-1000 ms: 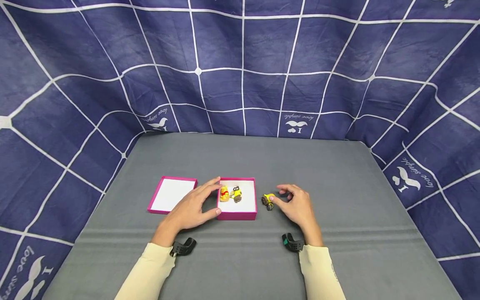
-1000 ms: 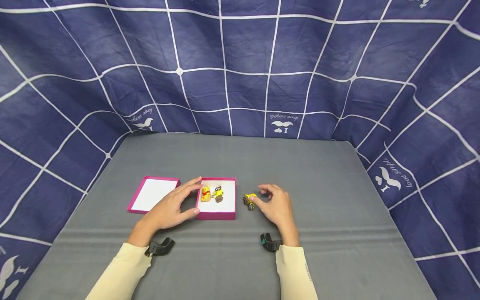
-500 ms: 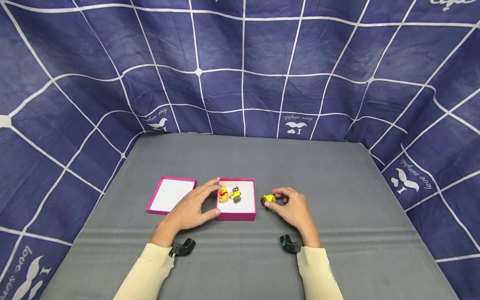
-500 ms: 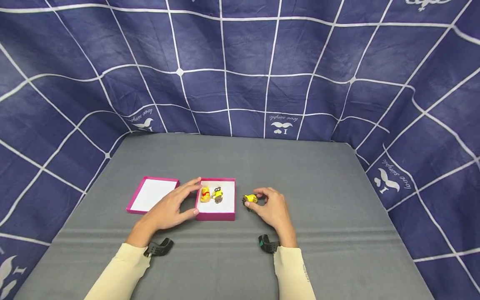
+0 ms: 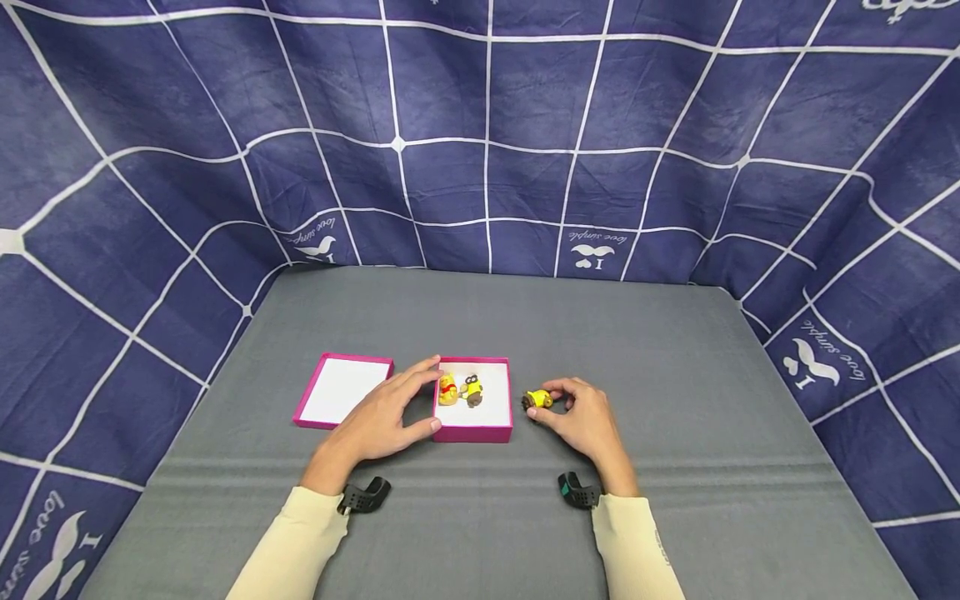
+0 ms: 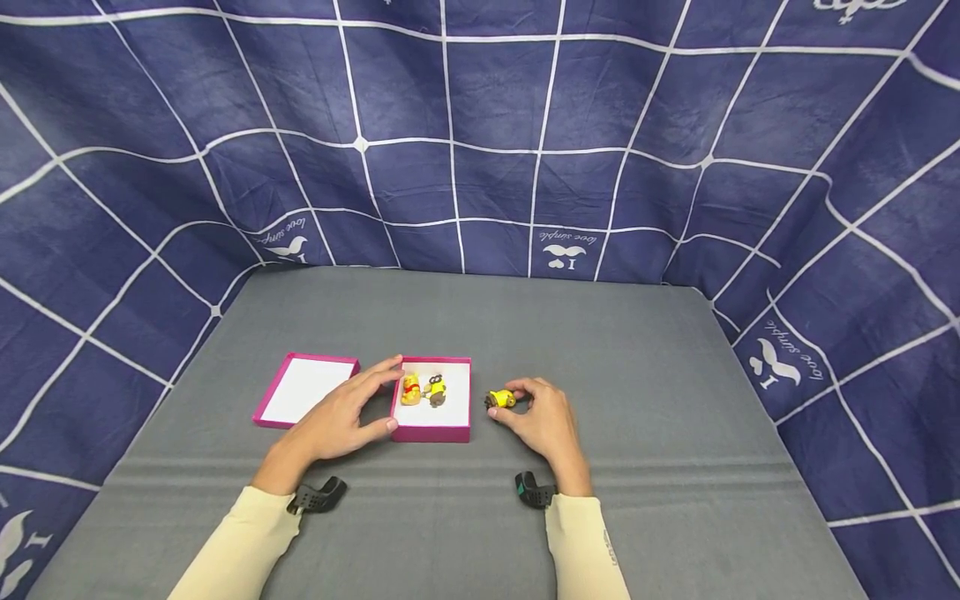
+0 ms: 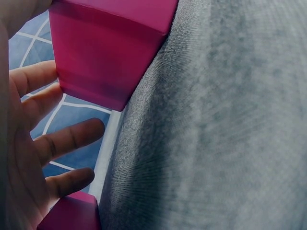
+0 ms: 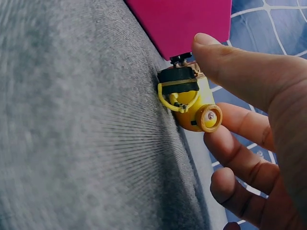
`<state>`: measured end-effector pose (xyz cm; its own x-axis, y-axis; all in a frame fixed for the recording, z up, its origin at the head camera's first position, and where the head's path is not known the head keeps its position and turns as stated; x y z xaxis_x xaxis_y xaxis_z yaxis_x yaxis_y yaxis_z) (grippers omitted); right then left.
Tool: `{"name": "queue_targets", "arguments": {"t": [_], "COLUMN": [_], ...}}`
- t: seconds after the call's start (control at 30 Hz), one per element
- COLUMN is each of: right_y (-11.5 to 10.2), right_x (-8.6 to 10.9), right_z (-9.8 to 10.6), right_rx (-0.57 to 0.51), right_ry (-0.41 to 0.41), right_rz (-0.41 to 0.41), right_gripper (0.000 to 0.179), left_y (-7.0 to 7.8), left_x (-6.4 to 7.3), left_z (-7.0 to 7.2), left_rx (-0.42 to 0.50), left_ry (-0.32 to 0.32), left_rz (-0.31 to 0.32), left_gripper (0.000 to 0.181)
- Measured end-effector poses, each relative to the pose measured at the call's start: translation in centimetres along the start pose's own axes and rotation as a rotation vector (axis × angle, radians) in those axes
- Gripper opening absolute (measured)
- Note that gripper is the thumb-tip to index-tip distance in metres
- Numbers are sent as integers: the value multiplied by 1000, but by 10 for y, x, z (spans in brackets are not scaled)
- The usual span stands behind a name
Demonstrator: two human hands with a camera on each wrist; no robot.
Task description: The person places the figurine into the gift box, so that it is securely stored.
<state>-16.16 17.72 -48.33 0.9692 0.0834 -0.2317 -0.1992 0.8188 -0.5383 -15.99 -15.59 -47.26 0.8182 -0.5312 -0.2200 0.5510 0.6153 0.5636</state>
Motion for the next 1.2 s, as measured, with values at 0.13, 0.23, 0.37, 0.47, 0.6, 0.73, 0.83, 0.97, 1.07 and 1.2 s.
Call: {"name": "queue_targets", "arguments": {"t": [0.13, 0.23, 0.37, 0.47, 0.6, 0.73, 0.83, 0.97, 1.07, 1.2], "right_y": [0, 0, -2, -3, -4, -5, -5, -7, -8, -8], "right_x": [1, 1, 1, 2, 2, 3, 4, 4, 3, 3], "right_z": [0, -1, -1, -2, -3, -4, -5, -6, -6, -7], "right_rx": [3, 7, 24, 44, 60, 71, 79, 87, 93, 92], "right_ry": [-9, -15, -23, -34, -40, -46, -55, -54, -49, -41], "right_rz": [-10, -16, -32, -58, -78, -70, -69, -67, -53, -41], "right_gripper": [40, 40, 40, 40, 39, 39, 40, 40, 40, 39], "left_y": [-1, -2, -3, -3, -3, -2, -2, -2, -1, -1], "left_x": [0, 0, -1, 0, 0, 1, 2, 2, 2, 1], "left_z": [-1, -1, -1, -1, -1, 0, 0, -1, -1, -1], "left_rx": [-2, -5, -4, -1, 2, 7, 6, 11, 12, 8], "left_ry": [4, 9, 11, 6, -2, -10, -13, -7, -1, 0], "left_rz": [-11, -14, -12, -10, -4, 6, 12, 21, 23, 15], "left_gripper": [75, 75, 75, 75, 76, 76, 76, 76, 76, 76]}}
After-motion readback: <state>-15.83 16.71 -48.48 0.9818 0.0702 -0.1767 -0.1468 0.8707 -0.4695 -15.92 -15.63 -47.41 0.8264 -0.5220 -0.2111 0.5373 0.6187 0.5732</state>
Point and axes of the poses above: each hand's wrist, its own x-axis away from the middle knuckle, its own z-axis out of the back of the hand, y = z × x, the point moved 3 cm from there along -x, towards the middle knuckle, and after that the axes turned 6 degrees about x, right-handed, at the moved point
